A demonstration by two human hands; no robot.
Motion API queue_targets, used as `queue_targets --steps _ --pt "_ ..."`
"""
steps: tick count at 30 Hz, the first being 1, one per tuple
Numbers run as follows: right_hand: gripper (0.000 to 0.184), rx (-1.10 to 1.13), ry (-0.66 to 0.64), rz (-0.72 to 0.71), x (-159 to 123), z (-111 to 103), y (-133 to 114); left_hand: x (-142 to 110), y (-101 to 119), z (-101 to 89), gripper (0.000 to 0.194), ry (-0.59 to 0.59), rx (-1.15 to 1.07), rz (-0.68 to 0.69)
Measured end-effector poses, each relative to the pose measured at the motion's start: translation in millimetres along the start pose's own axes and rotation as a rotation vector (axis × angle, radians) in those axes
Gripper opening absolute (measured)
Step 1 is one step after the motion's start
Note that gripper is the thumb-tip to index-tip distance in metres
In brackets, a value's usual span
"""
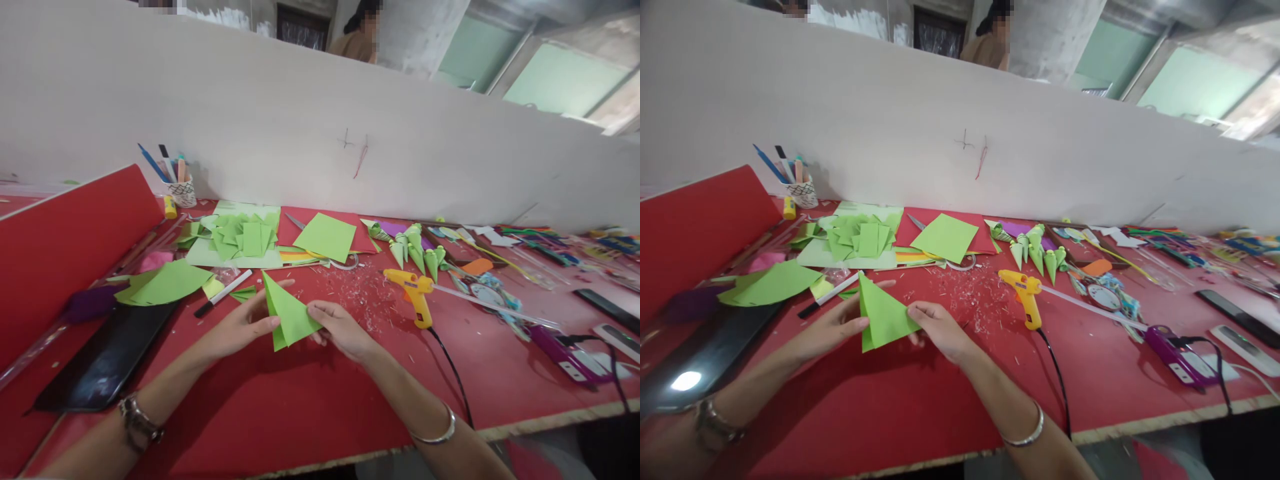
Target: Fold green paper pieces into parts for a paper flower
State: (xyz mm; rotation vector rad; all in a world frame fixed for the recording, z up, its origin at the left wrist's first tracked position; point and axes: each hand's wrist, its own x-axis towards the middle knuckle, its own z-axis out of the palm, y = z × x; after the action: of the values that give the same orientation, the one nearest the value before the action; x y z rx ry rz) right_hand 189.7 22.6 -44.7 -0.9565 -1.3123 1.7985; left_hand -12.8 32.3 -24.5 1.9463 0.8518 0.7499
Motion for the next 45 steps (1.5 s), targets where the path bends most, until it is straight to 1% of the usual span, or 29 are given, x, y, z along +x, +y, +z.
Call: queue_targets --steps 3,6,7,9,10,12,13,14,15,18,21,23,25,28,30,32,35,37,39,42,45 --pt "0.031 -0.031 -0.032 0.005 1 2 2 -1 2 3.7 0.043 -0.032 -0.112 -0.026" --pt "0.032 -0.101 -0.019 0.014 2 3 1 -1 4 4.9 0.043 -0.024 -0.299 -0.121" --pt "0.032 -0.147 -0.012 -0.010 1 4 0 0 5 5.4 0.044 -0.003 -0.347 -0.162" --pt "0.033 -0.296 0.000 -0.110 -3 5 -3 1 5 6.9 0.043 0.049 -0.400 -0.233" --pt "0.040 -0.394 0.006 -0.168 -5 6 -5 2 5 7.8 0.043 0.077 -0.412 -0.257" --pt "0.061 -0.585 0.024 -0.258 -9 7 -7 2 4 9.8 0.042 0.119 -0.424 -0.278" --pt "0.067 -0.655 0.038 -0.281 -11 8 -8 2 3 10.7 0.041 0.130 -0.424 -0.282" --pt "0.069 -0.700 0.054 -0.294 -11 8 -8 2 2 11.6 0.041 0.134 -0.422 -0.284" --pt "0.066 -0.724 0.070 -0.306 -12 9 -8 2 0 12.2 0.041 0.132 -0.418 -0.283" --pt "0.044 -0.734 0.100 -0.320 -10 7 -6 1 -3 12.9 0.042 0.107 -0.413 -0.269" --pt "0.033 -0.673 0.074 -0.304 -7 5 -5 0 -2 11.2 0.039 0.086 -0.437 -0.242" --pt "0.031 -0.629 0.047 -0.301 -7 4 -6 0 1 9.6 0.039 0.072 -0.447 -0.237" --pt "0.034 -0.654 0.050 -0.319 -9 5 -8 0 4 8.4 0.037 0.071 -0.442 -0.261" --pt "0.052 -0.774 0.085 -0.361 -13 8 -11 0 6 8.3 0.034 0.111 -0.419 -0.317" --pt "0.059 -0.825 0.098 -0.377 -14 10 -13 0 5 8.8 0.034 0.130 -0.402 -0.336" --pt "0.056 -0.840 0.100 -0.401 -14 11 -13 0 3 9.1 0.036 0.115 -0.396 -0.327" --pt "0.042 -0.828 0.108 -0.452 -11 8 -11 0 1 9.1 0.041 0.051 -0.416 -0.280" --pt "0.029 -0.808 0.138 -0.444 -8 5 -9 1 1 9.0 0.043 0.038 -0.417 -0.266" --pt "0.021 -0.773 0.180 -0.388 -6 3 -7 1 3 8.9 0.046 0.032 -0.418 -0.280" --pt "0.029 -0.728 0.254 -0.276 -4 0 -4 2 6 8.4 0.046 0.005 -0.417 -0.324" --pt "0.037 -0.713 0.325 -0.178 -4 0 -2 1 5 7.4 0.043 0.011 -0.357 -0.339"
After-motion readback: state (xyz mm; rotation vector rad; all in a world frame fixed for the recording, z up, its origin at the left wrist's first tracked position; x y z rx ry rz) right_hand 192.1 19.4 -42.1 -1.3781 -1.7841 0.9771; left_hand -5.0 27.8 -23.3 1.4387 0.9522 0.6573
